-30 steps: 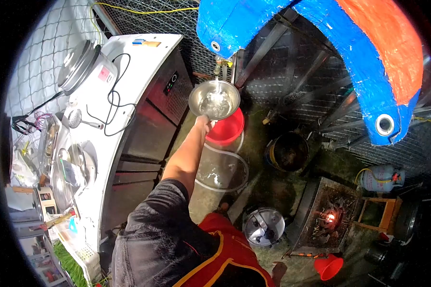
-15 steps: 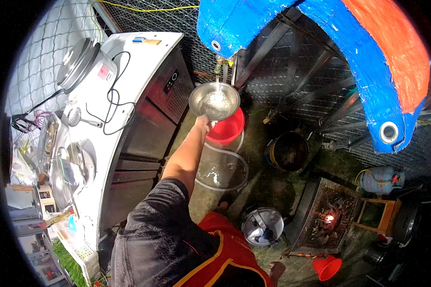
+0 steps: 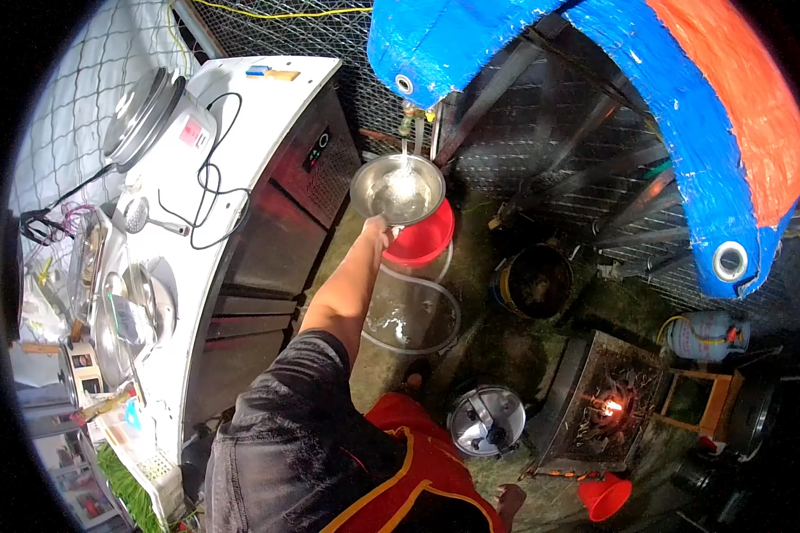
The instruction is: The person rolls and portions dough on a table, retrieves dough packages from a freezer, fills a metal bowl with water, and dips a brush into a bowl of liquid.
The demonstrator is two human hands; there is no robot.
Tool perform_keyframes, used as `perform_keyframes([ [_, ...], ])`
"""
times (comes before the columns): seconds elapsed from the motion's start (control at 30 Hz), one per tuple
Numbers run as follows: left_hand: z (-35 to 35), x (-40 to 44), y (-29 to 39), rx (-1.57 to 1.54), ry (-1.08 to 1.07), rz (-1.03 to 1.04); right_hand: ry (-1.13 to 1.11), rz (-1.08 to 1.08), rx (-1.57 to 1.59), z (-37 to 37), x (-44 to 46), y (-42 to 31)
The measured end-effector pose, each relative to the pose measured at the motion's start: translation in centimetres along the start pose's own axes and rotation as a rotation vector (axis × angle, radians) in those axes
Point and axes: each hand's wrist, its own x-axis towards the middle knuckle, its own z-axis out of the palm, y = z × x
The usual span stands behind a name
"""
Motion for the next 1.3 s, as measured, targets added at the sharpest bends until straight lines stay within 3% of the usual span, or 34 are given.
perform_keyframes([
  [0.1, 0.5, -3.0, 1.3, -0.221, 0.032, -0.038, -0.271, -0.352, -0.026, -1.7, 3.0, 3.7],
  [0.3, 1.2, -4.1, 2.3, -0.333, 0.068, -0.065, 0.113, 0.012, -0.188, 1.0, -1.6, -0.3],
  [0.4, 1.0, -4.3, 2.3, -0.26, 0.089, -0.053, 0.01, -0.008, -0.268, 0.4, -3.9, -2.2],
  [0.47, 0.3, -2.7, 1.5, -0.107, 0.043, -0.037, -0.069, -0.036, -0.146, 0.0, -3.7, -1.5],
  [0.53, -0.5, 1.4, -0.2, 0.035, -0.024, -0.02, -0.273, -0.079, 0.161, -1.0, 0.2, 2.0],
  [0.57, -0.7, 2.3, -0.6, 0.093, -0.046, -0.01, -0.463, -0.056, 0.473, -1.4, 2.2, 3.6],
  [0.6, -0.7, 2.4, -0.6, 0.124, -0.047, -0.002, -0.817, 0.127, 0.991, -2.0, 4.4, 5.1],
  [0.63, -1.0, 3.6, -1.1, 0.167, -0.059, 0.03, -1.09, 0.342, 1.281, -2.3, 5.7, 6.0],
  [0.67, -1.0, 3.1, -0.8, 0.209, -0.069, 0.064, -1.306, 0.498, 1.384, -2.4, 6.0, 6.1],
  [0.73, -0.2, -0.9, 0.8, -0.056, -0.021, -0.008, -1.39, 0.465, 1.399, -2.2, 7.4, 7.1],
  [0.83, 0.9, -6.9, 3.8, -0.283, 0.034, -0.08, -1.37, 0.444, 1.4, -2.0, 7.5, 7.5],
  [0.93, 0.8, -6.7, 3.7, -0.189, 0.015, 0.013, -1.396, 0.451, 1.39, -1.7, 7.7, 7.4],
  [1.03, 2.4, -10.9, 6.0, -0.495, 0.151, 0.005, -1.435, 0.452, 1.375, -1.7, 8.0, 7.2],
  [1.13, 1.9, -11.5, 6.7, -0.434, 0.128, 0.008, -1.437, 0.517, 1.336, -1.6, 8.0, 6.2],
  [1.23, 1.0, -16.7, 9.3, -0.132, 0.022, 0.008, -1.478, 0.567, 1.303, -1.2, 8.0, 5.3],
  [1.3, 1.1, -16.0, 9.0, -0.251, 0.081, 0.003, -1.463, 0.54, 1.281, -0.9, 8.1, 4.6],
])
